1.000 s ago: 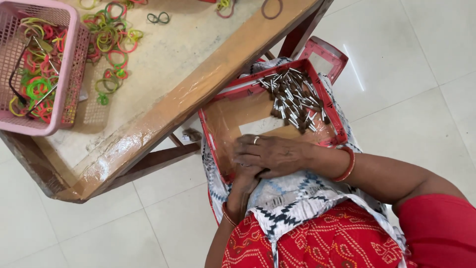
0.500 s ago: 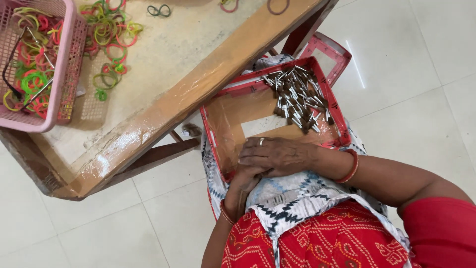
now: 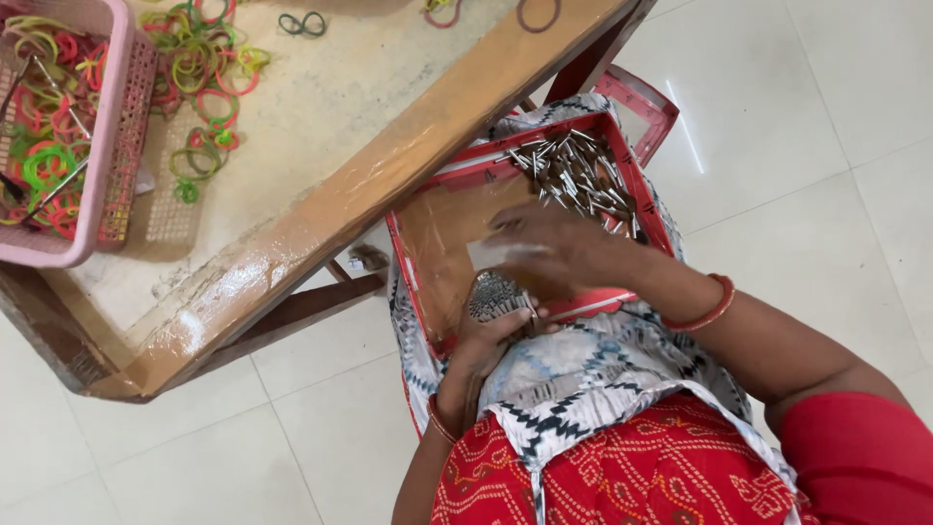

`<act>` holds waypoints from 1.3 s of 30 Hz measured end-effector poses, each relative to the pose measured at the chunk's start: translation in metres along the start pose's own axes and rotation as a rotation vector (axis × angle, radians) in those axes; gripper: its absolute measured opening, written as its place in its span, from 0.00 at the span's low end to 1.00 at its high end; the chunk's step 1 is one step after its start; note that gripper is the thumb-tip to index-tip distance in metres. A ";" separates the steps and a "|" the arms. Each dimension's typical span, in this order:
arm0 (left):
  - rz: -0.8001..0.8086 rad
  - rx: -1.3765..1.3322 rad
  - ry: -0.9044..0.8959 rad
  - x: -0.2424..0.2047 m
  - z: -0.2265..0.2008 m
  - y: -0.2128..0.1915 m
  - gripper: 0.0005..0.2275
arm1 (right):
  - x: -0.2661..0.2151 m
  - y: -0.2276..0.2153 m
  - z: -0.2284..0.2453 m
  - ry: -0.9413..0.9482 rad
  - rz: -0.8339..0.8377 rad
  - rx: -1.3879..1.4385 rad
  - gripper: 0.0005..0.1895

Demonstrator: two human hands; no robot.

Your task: Sorting and grouping small metal hair clips at a workshop table.

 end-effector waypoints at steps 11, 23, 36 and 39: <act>-0.068 -0.084 0.112 -0.005 -0.007 0.011 0.20 | -0.016 0.029 -0.040 0.114 0.090 -0.345 0.10; -0.127 -0.088 0.187 -0.009 -0.016 0.035 0.21 | -0.047 0.027 0.029 -0.232 -0.118 -0.109 0.16; -0.176 -0.003 0.177 -0.002 -0.004 0.011 0.08 | -0.016 0.028 -0.036 0.540 -0.178 -0.340 0.09; -0.179 0.013 0.177 0.000 0.001 0.001 0.07 | -0.008 0.051 -0.051 0.453 -0.081 -0.458 0.13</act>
Point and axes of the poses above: each hand's wrist, its own x-axis towards the middle knuckle, its own y-axis out of the palm, z = x × y, the point moved 1 cm from there along x, towards the middle knuckle, and after that the axes turned 7 degrees about -x, right-handed, at the moved point
